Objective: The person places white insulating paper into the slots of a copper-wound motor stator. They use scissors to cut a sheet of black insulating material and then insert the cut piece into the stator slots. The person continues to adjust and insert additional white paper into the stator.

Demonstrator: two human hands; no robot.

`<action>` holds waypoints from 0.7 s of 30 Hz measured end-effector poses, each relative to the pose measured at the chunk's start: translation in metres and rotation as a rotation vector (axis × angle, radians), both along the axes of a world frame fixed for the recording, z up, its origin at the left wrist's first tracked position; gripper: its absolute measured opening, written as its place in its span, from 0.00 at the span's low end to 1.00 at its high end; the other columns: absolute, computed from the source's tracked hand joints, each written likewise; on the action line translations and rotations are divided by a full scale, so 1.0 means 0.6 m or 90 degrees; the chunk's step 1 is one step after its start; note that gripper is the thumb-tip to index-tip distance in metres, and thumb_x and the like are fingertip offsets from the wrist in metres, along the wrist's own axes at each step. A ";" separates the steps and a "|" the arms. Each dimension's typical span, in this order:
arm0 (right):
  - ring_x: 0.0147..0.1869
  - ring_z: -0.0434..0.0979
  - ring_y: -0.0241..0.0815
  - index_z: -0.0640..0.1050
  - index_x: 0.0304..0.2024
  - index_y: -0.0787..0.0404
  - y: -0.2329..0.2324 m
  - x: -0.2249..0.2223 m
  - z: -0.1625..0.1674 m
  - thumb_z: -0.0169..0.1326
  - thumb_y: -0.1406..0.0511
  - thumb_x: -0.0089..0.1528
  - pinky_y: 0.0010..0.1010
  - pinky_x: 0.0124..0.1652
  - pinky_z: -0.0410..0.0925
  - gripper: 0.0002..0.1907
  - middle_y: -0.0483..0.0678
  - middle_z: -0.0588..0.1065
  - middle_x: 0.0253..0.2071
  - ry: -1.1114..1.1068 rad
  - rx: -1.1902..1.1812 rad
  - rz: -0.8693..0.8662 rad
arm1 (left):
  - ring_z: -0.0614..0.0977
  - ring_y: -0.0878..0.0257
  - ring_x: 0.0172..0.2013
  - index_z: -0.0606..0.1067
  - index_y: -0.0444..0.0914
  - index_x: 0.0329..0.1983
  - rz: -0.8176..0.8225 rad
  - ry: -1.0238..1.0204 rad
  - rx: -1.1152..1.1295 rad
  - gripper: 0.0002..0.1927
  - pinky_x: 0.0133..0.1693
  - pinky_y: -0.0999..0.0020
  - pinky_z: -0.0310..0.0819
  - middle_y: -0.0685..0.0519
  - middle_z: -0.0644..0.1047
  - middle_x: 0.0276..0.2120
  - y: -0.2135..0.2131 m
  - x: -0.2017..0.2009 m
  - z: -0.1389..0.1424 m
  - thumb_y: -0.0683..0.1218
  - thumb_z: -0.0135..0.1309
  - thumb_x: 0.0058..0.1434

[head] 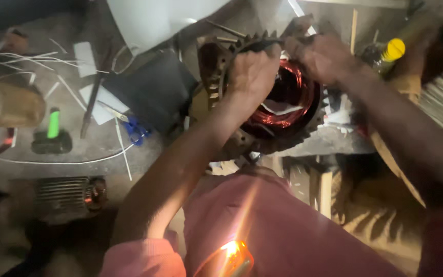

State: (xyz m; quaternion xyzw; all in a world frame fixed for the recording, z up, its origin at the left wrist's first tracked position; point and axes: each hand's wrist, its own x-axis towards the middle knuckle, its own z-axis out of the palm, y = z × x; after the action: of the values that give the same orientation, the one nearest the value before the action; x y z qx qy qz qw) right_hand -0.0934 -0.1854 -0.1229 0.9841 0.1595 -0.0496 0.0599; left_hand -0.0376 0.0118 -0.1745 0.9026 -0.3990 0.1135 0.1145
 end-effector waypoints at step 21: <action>0.33 0.78 0.57 0.75 0.52 0.67 -0.024 -0.117 -0.009 0.56 0.64 0.65 0.46 0.36 0.72 0.16 0.60 0.77 0.33 0.059 0.075 -0.223 | 0.85 0.58 0.33 0.84 0.49 0.30 -0.253 0.069 0.086 0.07 0.27 0.58 0.77 0.56 0.84 0.29 -0.068 0.002 0.054 0.46 0.55 0.58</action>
State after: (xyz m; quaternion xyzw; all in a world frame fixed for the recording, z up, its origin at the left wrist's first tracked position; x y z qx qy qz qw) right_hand -0.1638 -0.2001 -0.1286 0.9953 -0.0091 -0.0954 -0.0151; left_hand -0.0365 -0.0288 -0.1419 0.8167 -0.5691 0.0128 0.0950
